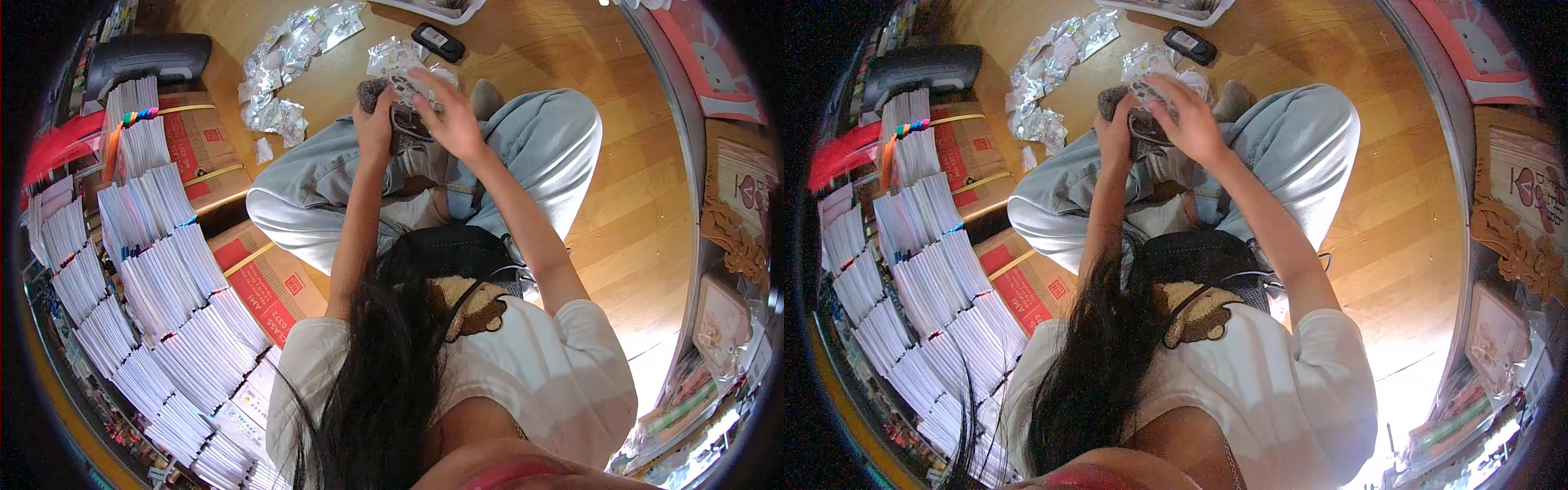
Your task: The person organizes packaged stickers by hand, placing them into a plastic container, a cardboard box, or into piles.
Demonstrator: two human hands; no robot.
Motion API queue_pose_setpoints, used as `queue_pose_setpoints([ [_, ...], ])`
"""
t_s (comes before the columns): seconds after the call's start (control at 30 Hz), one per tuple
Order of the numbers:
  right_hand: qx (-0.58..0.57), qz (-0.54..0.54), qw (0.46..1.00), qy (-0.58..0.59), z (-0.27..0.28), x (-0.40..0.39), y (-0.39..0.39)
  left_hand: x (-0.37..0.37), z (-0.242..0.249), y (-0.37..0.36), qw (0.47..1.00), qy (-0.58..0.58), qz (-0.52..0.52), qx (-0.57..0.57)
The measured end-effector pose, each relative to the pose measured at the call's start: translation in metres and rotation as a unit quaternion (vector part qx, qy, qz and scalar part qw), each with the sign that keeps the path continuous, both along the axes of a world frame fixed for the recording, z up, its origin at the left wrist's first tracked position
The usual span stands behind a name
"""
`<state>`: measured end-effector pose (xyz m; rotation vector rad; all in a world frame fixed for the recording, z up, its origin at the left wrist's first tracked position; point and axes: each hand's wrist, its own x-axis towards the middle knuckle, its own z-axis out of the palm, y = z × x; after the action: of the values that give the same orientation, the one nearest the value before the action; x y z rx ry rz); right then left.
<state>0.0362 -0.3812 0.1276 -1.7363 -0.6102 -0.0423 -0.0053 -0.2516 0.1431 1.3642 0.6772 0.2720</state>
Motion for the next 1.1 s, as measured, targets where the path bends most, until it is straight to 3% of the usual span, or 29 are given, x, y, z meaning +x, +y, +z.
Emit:
queue_pose_setpoints([
  [0.07,0.046,0.086,0.992,0.086,-0.006,-0.007,0.008,0.0,0.007,-0.014,0.998,-0.026,-0.026,0.051],
  [0.1,0.094,0.094,0.971,0.197,-0.012,-0.014,0.014,0.0,0.006,-0.022,0.996,-0.038,-0.041,0.076],
  [0.13,0.171,0.118,0.931,0.3,-0.012,-0.013,0.012,0.002,-0.006,-0.024,0.978,-0.036,-0.109,0.176],
  [0.2,0.312,0.16,0.8,0.487,-0.012,-0.01,0.008,0.007,-0.02,-0.037,0.921,-0.14,-0.121,0.343],
  [0.23,0.32,0.15,0.773,0.527,-0.011,-0.013,0.006,0.012,-0.018,-0.035,0.889,-0.107,-0.135,0.424],
  [0.3,0.334,0.118,0.776,0.522,-0.015,-0.018,0.008,0.019,-0.012,-0.028,0.804,-0.036,-0.162,0.571],
  [0.33,0.341,0.103,0.777,0.519,-0.015,-0.019,0.009,0.025,-0.012,-0.024,0.811,-0.042,-0.171,0.558],
  [0.37,0.37,0.122,0.736,0.554,-0.012,-0.018,0.006,0.033,-0.012,-0.019,0.818,-0.048,-0.179,0.545],
  [0.43,0.369,0.134,0.734,0.555,-0.011,-0.016,0.006,0.042,-0.007,-0.013,0.842,-0.05,-0.174,0.509],
  [0.5,0.359,0.084,0.734,0.57,0.007,-0.017,0.003,0.044,-0.003,-0.009,0.97,-0.043,-0.142,0.195],
  [0.57,0.346,0.1,0.754,0.55,0.002,-0.017,0.002,0.042,-0.009,-0.005,0.991,-0.048,-0.084,-0.09],
  [0.6,0.338,0.108,0.764,0.54,-0.001,-0.016,0.001,0.038,-0.014,-0.008,0.991,-0.086,-0.089,0.055],
  [0.63,0.358,0.114,0.737,0.561,-0.002,-0.014,0.001,0.035,-0.019,-0.014,0.968,-0.122,-0.091,0.2],
  [0.67,0.378,0.119,0.709,0.583,-0.003,-0.013,0.002,0.03,-0.024,-0.017,0.923,-0.154,-0.092,0.341],
  [0.7,0.398,0.124,0.678,0.605,-0.004,-0.013,0.002,0.023,-0.014,-0.021,0.864,-0.093,-0.14,0.475],
  [0.8,0.402,0.125,0.676,0.605,0.002,-0.01,0.001,0.021,-0.013,-0.019,0.764,-0.078,-0.238,0.595],
  [0.83,0.37,0.122,0.681,0.621,0.014,-0.011,-0.002,0.026,-0.011,-0.013,0.749,-0.075,-0.251,0.609],
  [0.93,0.365,0.155,0.712,0.58,0.0,-0.012,0.002,0.05,-0.015,0.001,0.798,-0.087,-0.227,0.552],
  [0.97,0.373,0.16,0.698,0.59,-0.002,-0.015,0.005,0.054,-0.011,0.008,0.882,0.064,-0.203,0.421],
  [1.07,0.433,0.229,0.662,0.567,-0.012,-0.018,0.011,0.053,-0.01,0.022,0.942,0.078,-0.156,0.287],
  [1.1,0.449,0.218,0.648,0.575,-0.014,-0.017,0.011,0.044,0.009,0.002,0.936,0.08,-0.088,0.33],
])
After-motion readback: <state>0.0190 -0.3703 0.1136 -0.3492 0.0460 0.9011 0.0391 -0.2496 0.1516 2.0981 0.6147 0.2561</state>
